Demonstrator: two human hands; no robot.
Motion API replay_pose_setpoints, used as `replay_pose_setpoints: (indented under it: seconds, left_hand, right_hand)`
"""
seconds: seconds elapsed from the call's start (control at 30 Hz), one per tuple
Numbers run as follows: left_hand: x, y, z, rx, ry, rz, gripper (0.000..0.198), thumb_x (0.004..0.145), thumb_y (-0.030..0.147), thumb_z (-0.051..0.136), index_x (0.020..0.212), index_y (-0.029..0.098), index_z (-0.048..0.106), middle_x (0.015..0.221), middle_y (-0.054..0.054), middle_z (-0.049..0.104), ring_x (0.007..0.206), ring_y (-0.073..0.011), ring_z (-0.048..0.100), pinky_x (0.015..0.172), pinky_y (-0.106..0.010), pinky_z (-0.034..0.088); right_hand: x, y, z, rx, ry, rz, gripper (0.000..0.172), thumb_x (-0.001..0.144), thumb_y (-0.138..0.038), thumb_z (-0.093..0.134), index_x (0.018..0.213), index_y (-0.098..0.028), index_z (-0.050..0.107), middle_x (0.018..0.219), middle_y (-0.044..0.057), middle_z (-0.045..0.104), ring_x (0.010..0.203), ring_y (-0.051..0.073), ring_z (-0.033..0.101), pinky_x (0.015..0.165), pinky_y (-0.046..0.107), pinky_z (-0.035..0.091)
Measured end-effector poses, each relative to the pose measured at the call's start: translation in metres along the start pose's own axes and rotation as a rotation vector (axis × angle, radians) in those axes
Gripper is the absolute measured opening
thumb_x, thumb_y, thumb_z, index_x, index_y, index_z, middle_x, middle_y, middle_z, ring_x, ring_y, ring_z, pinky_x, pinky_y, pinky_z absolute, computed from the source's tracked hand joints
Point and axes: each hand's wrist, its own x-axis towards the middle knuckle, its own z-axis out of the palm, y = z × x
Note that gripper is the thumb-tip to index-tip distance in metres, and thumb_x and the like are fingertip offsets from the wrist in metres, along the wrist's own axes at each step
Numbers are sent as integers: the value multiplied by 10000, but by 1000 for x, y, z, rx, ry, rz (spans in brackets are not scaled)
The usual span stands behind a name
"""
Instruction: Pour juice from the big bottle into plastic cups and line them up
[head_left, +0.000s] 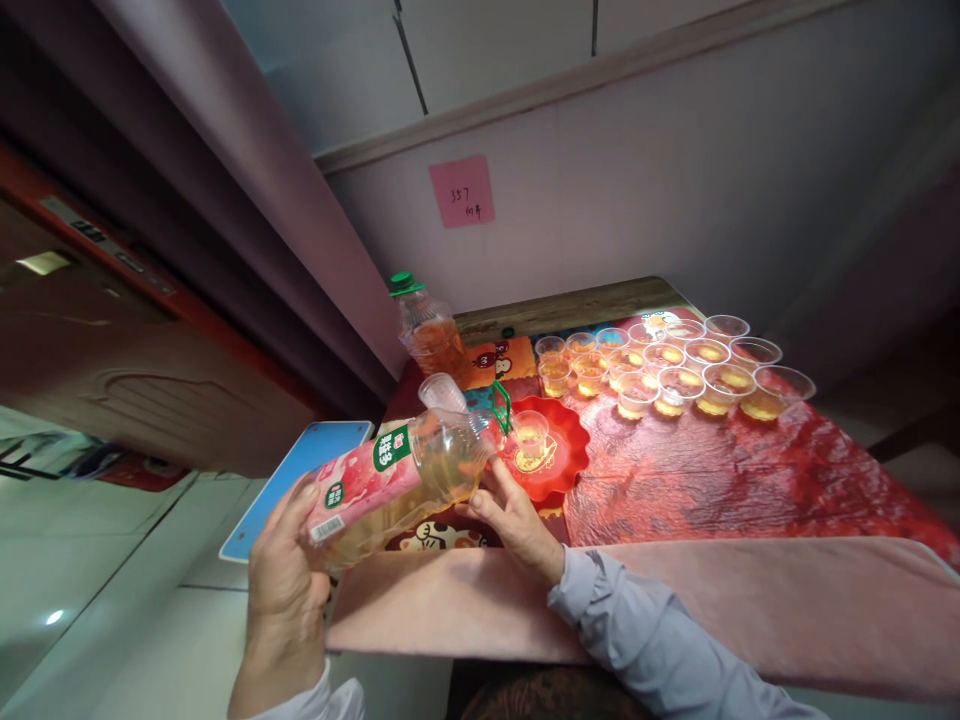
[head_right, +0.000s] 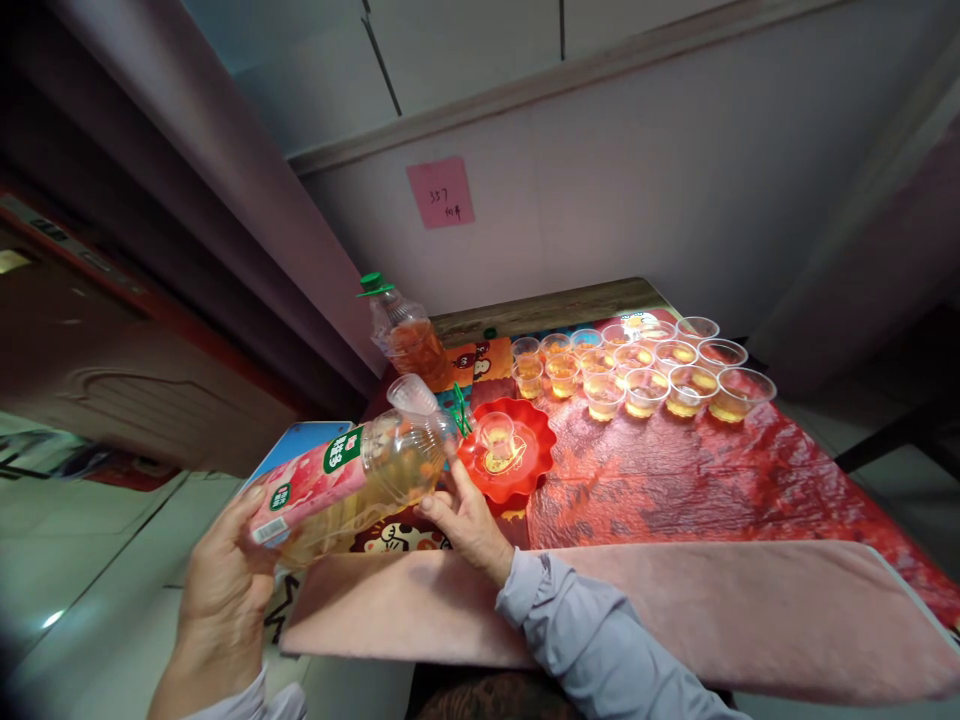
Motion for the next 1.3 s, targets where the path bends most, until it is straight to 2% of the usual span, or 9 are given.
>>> replay_pose_setpoints:
  seconds: [0.17, 0.27, 0.4, 0.6, 0.93, 1.13, 1.3]
  left_hand:
    - [-9, 6, 7, 59, 54, 1, 391, 653, 226, 901, 1027, 165, 803, 1010, -23, 820, 785, -162, 722, 663, -249, 581]
    - [-14, 7, 10, 84, 50, 14, 417, 652, 253, 907, 1053, 178, 817, 1063, -38, 826, 823, -174, 727, 656, -251, 564]
    - [-18, 10, 13, 103, 48, 18, 451, 641, 251, 912, 1077, 190, 818, 1062, -12, 821, 819, -159, 714, 652, -241, 549]
    - [-23, 15, 22, 94, 103, -4, 422, 657, 210, 892, 1071, 196, 811, 1041, 12, 810, 821, -143, 707, 650, -232, 551]
    - [-23, 16, 24, 128, 101, 7, 449, 635, 247, 902, 1074, 208, 815, 1071, 7, 806, 772, -127, 675, 566, -210, 497]
    - [-18, 15, 24, 157, 85, -5, 478, 598, 297, 930, 1056, 225, 812, 1000, 25, 792, 725, -134, 661, 532, -219, 475]
    - [-18, 17, 22, 176, 71, 3, 429, 623, 305, 919, 1033, 236, 812, 1007, 11, 798, 743, -153, 668, 547, -227, 493]
  right_hand:
    - [0, -5, 2, 56, 9, 14, 1123, 882, -670, 866, 1763, -296, 279, 1503, 138, 687, 1327, 325, 707, 1196, 549, 544]
    - [0, -6, 3, 74, 23, 20, 1079, 876, -652, 882, 1742, -304, 340, 1518, 125, 675, 1307, 319, 714, 1185, 530, 551]
    - [1, -4, 2, 107, 30, 16, 1083, 873, -633, 892, 1749, -337, 327, 1552, 108, 654, 1264, 305, 736, 1163, 531, 568]
    - [2, -1, 1, 132, 65, 36, 1068, 873, -588, 903, 1743, -336, 337, 1618, 96, 607, 1338, 297, 701, 1151, 492, 581]
    - [2, -3, 2, 123, 77, 26, 934, 885, -597, 886, 1657, -302, 451, 1542, 110, 655, 1375, 315, 669, 1113, 480, 588]
    - [3, -1, 2, 148, 92, 33, 982, 867, -601, 897, 1673, -298, 425, 1559, 119, 637, 1365, 303, 670, 1119, 463, 581]
    - [3, -1, 2, 152, 89, 35, 994, 874, -594, 891, 1687, -304, 398, 1550, 116, 638, 1372, 300, 663, 1124, 464, 578]
